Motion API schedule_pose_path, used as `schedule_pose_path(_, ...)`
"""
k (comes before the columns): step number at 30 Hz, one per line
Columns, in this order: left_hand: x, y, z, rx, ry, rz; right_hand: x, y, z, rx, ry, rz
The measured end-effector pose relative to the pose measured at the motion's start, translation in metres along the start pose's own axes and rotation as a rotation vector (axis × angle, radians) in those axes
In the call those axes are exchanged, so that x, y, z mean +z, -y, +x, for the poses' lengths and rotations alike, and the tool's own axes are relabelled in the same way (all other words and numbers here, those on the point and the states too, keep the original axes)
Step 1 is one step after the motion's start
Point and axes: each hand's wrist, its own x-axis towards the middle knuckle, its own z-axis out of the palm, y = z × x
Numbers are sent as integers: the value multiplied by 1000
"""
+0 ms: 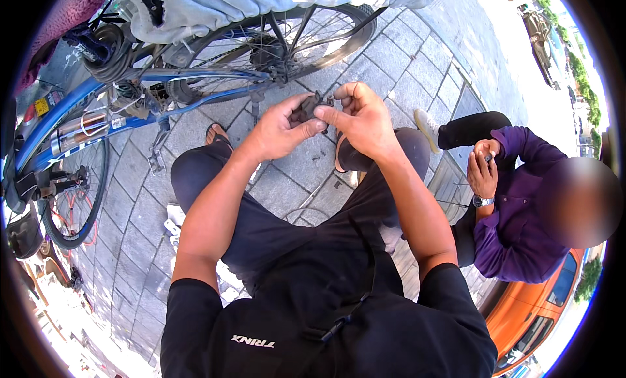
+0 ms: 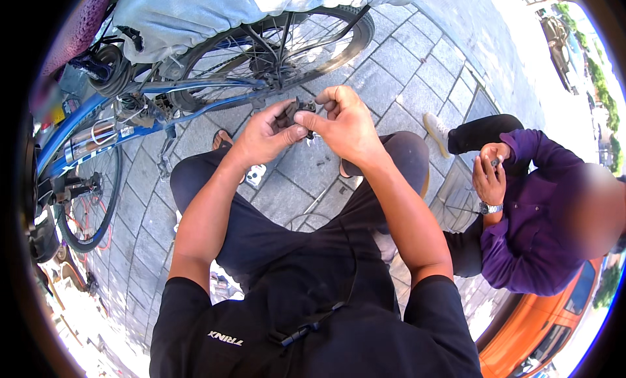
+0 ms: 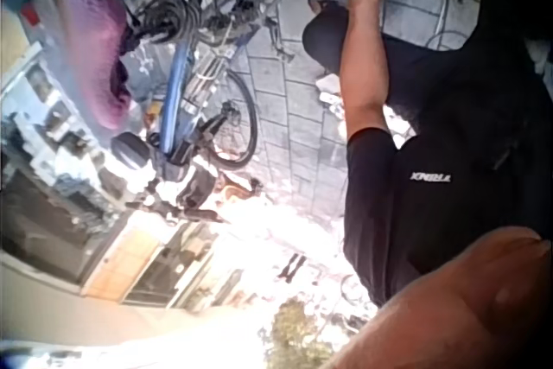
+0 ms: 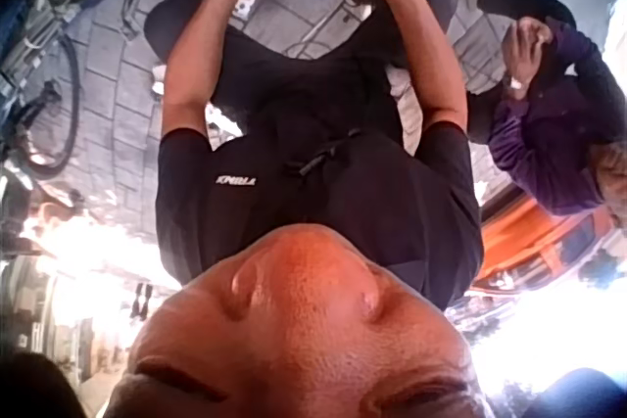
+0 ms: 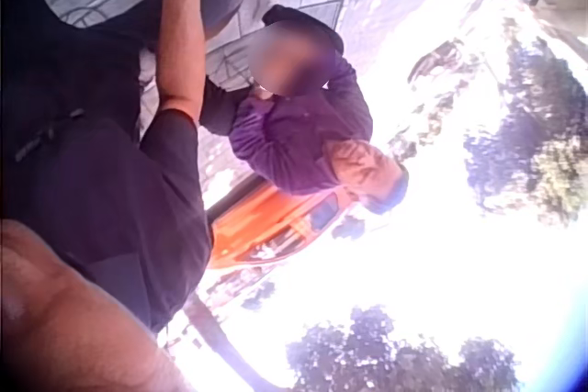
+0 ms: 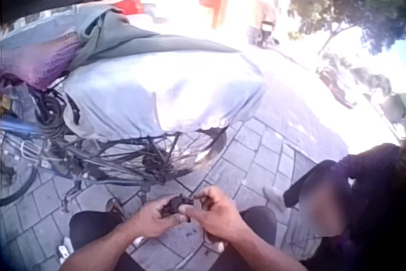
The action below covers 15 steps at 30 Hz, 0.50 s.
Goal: The person sits on the sidewalk and uses pliers to manipulate a small metal bicycle component, likely a brake caliper or derailleur. They repeatedly squeeze the tool and adjust the part while a bystander watches. The person occasionally picks up other small items from the ground but focuses primarily on the single metal piece.
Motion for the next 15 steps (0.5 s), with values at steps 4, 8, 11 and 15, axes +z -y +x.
schedule_pose_path(4,-4,-9,3,-27,49,47,-2,-15,6,-230,98,149)
schedule_pose_path(8,-5,-10,1,3,41,39,-2,-15,11,-202,80,65)
schedule_pose_path(11,-5,-13,0,-6,58,25,0,-7,10,172,69,59)
schedule_pose_path(15,-3,-18,2,-36,69,11,2,-9,11,-30,109,272)
